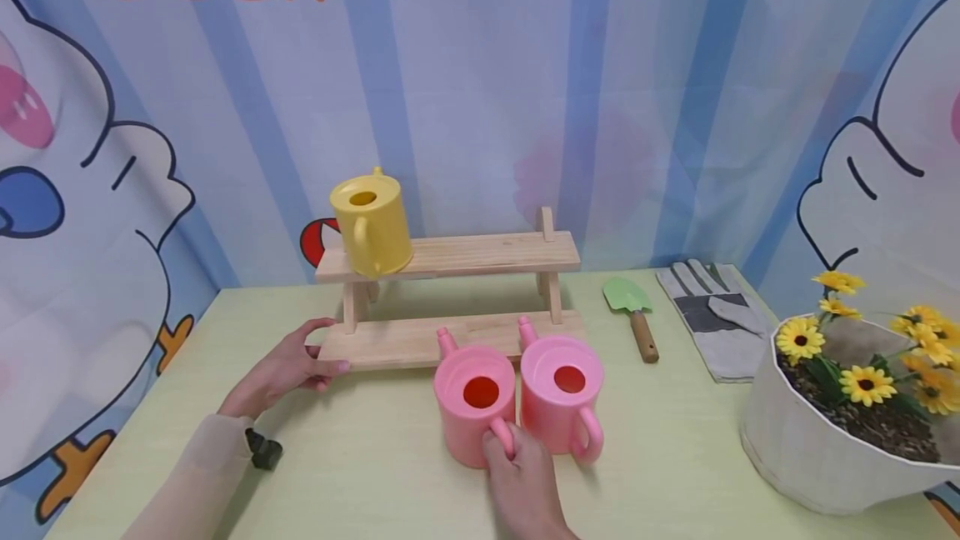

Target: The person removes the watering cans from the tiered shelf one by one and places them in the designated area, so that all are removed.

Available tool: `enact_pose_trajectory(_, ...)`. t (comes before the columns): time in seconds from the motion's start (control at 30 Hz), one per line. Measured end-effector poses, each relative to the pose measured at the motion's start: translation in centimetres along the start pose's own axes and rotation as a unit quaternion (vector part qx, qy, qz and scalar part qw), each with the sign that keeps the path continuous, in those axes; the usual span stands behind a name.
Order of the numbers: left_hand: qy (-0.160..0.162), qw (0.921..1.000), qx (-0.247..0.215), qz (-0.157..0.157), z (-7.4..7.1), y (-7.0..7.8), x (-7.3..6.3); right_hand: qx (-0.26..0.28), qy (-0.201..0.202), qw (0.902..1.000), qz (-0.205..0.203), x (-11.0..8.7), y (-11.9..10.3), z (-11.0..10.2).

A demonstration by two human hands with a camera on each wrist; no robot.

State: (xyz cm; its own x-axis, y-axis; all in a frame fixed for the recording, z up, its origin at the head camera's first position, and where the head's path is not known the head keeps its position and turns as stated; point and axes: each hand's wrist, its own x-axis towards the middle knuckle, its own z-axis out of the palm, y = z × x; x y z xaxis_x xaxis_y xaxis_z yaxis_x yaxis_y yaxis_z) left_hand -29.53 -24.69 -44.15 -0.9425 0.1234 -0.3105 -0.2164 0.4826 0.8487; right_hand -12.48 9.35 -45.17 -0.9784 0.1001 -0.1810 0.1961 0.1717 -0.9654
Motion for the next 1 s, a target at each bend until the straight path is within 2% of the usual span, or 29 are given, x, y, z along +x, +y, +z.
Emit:
enact_pose_trajectory(0.23, -0.002, 1.0, 0.0, 0.007, 0.0, -0.2, 0.0, -0.009, 0.011, 0.9997, -0.018, -0.2, 0.3, -0.3)
enact_pose_trajectory(0.73, -0.007, 0.9999, -0.002, 0.011, 0.0, 0.2, -0.5, -0.062, 0.004, 0.9965, 0.057, 0.0, -0.6, -1.6)
enact_pose_trajectory(1.0, 0.0, 1.0, 0.006, 0.002, 0.0, 0.0, -0.2, -0.066, 0.022, 0.9964, 0.049, -0.4, -1.1, -1.8)
